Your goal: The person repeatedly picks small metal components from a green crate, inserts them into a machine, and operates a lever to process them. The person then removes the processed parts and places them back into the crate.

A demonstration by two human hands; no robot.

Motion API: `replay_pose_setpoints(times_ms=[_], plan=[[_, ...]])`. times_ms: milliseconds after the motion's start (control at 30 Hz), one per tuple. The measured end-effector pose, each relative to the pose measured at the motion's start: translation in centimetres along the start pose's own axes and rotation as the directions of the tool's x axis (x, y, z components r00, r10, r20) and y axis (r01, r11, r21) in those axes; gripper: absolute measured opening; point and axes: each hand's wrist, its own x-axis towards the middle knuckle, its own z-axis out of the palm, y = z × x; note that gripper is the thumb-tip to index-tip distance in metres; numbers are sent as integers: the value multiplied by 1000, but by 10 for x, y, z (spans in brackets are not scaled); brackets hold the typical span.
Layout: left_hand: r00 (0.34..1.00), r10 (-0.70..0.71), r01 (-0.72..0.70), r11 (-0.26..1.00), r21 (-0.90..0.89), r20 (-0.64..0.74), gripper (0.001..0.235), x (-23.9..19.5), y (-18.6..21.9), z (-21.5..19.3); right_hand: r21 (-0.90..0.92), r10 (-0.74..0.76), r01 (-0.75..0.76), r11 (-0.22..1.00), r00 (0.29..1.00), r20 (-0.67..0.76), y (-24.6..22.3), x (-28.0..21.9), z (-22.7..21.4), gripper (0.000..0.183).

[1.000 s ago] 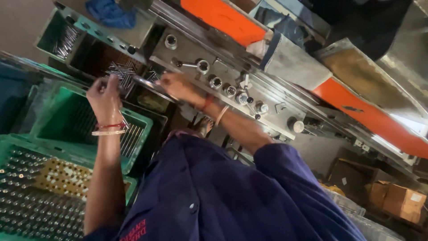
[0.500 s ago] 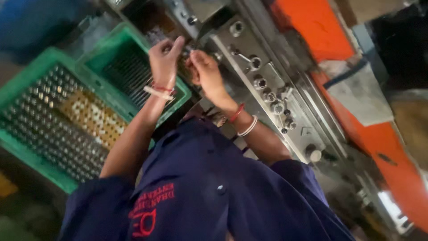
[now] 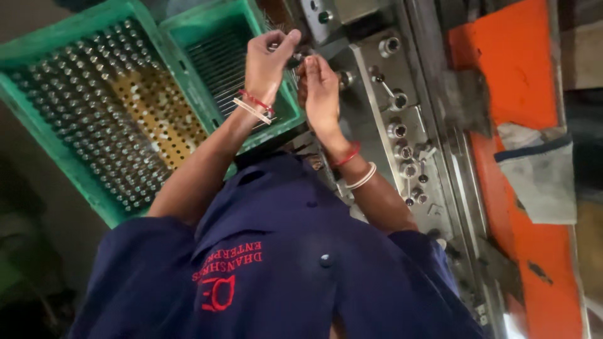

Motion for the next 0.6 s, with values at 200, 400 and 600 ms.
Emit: replay_pose_setpoints(times_ms=[200, 400, 600], plan=[[999, -34, 34, 999, -5, 17, 37, -1, -30, -21, -534, -390, 393, 748, 912, 125, 1, -7, 18, 21], [629, 113, -502, 815, 290, 769, 27, 17, -43, -95, -374, -206, 927, 1, 367, 907, -22, 6, 2, 17], [991, -134, 136, 987, -80, 28, 39, -1, -41, -116, -582, -265, 501, 641, 856, 444, 4, 9, 40, 13]])
